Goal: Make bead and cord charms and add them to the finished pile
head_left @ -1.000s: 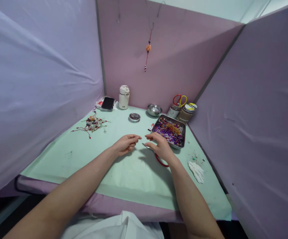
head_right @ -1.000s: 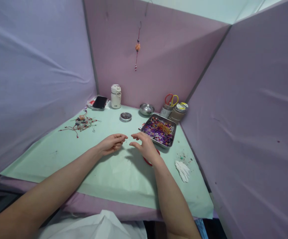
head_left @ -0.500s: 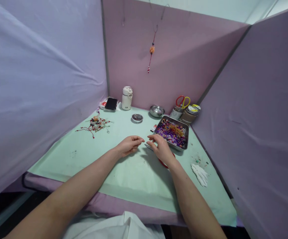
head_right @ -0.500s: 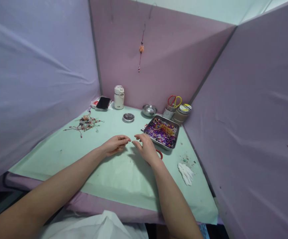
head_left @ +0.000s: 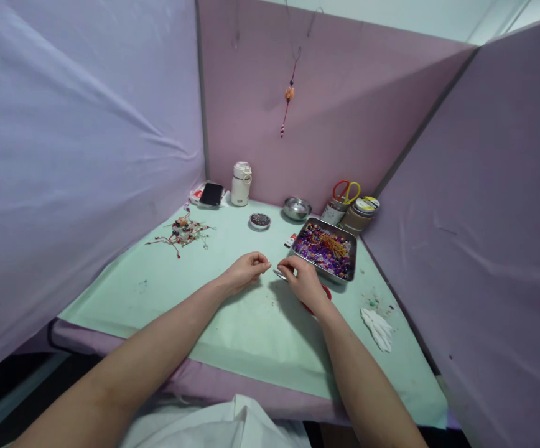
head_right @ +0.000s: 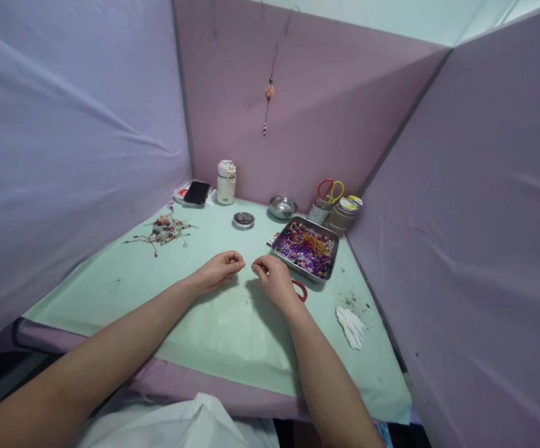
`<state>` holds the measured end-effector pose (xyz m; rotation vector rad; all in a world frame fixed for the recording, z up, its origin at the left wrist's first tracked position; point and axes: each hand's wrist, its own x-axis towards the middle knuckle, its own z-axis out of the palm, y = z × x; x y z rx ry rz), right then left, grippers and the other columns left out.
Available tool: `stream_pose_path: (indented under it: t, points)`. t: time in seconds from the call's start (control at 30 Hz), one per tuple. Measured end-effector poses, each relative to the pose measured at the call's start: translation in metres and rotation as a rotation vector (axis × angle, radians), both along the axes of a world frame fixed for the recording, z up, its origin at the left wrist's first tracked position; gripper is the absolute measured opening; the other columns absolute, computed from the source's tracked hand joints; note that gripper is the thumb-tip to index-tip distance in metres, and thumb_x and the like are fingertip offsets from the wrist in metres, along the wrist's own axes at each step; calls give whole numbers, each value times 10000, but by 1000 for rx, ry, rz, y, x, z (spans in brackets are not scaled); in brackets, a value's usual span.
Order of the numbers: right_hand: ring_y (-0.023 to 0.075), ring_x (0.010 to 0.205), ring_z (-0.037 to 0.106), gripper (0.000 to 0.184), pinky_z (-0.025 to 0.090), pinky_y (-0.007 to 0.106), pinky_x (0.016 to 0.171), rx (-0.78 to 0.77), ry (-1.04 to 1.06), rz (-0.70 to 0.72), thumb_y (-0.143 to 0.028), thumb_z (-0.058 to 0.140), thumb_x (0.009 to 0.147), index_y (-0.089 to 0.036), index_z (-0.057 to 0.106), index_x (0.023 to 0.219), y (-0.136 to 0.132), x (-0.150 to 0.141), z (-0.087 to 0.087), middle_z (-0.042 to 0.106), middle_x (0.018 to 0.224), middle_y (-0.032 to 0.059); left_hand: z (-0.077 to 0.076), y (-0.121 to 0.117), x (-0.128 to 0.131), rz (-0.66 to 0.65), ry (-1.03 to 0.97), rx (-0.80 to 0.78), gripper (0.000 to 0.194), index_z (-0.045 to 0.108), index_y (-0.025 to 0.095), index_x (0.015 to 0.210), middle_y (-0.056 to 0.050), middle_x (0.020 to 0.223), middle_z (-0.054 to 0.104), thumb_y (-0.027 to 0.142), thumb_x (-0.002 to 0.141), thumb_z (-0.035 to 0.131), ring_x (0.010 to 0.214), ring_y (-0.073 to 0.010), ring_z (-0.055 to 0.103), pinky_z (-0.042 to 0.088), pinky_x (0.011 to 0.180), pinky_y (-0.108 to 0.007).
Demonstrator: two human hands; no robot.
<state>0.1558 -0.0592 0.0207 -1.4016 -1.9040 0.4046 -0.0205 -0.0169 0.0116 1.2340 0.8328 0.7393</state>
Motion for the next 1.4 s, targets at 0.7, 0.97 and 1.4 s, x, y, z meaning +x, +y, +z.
stream_pose_path:
  t: [0.7,0.97,1.4]
  points:
    - [135,653,510,180,330,242,611,-23,-59,-69,-196,496,836,-184,604,692,4,-8,-15,618,706,19,-16,-1,19,-40,169,276,297,561,144,1007,0,699,573,379,842,485,494,-83,432,336,483,-208]
    - [125,625,506,177,317,230,583,-58,11,-97,-235,539,829,-173,617,683,7,-2,-12,627,683,17,13,7,19,-27,497,317,285,616,155,873,-20,645,604,388,711,620,559,-129,476,315,512,-223]
    - [123,599,505,185,357,229,604,-32,266,-184,-284,534,807,-168,618,689,13,9,-10,617,647,-5,19,29,36,-48,466,404,247,606,153,771,17,663,553,385,699,561,587,-109,448,324,551,-240]
